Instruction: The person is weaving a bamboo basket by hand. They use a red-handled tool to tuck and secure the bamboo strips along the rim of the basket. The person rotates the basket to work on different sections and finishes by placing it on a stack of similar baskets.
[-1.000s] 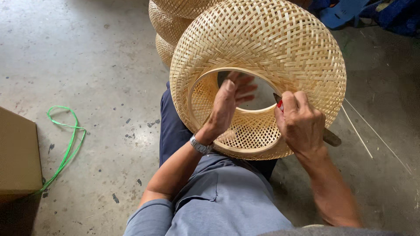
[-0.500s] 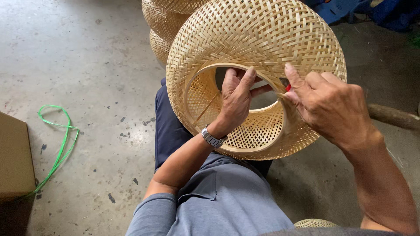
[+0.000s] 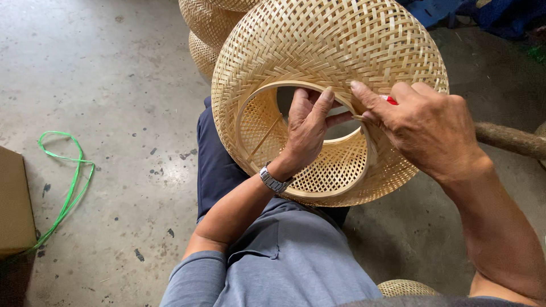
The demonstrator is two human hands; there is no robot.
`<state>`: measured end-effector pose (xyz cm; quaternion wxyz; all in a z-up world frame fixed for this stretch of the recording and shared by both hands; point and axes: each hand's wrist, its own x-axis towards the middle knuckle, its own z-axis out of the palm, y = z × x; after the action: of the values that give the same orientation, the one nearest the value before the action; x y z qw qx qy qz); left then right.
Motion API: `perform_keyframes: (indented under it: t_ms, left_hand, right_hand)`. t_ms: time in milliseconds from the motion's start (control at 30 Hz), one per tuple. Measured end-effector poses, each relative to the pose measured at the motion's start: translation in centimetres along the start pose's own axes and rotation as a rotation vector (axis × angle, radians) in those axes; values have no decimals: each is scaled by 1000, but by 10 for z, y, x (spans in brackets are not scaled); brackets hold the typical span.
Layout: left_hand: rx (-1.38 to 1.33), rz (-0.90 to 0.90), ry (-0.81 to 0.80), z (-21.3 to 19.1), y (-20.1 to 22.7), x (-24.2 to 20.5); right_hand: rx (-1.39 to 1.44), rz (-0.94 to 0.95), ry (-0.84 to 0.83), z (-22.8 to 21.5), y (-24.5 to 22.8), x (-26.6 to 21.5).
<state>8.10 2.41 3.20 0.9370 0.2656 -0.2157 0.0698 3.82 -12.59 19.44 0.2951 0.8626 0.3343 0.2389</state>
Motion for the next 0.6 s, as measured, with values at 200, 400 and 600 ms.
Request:
perform_keyframes:
  t_ms: [200,400,600]
  left_hand:
    - [15,-1,-8,2,4,-2]
    - [16,-10,-3,2,7,-3]
    - [-1,26,76,2,-7,10]
  right_hand:
    - [59,66,116,18,-6,-2]
    - [183,294,422,42,15,-16]
    - [532,582,436,100,35,-96]
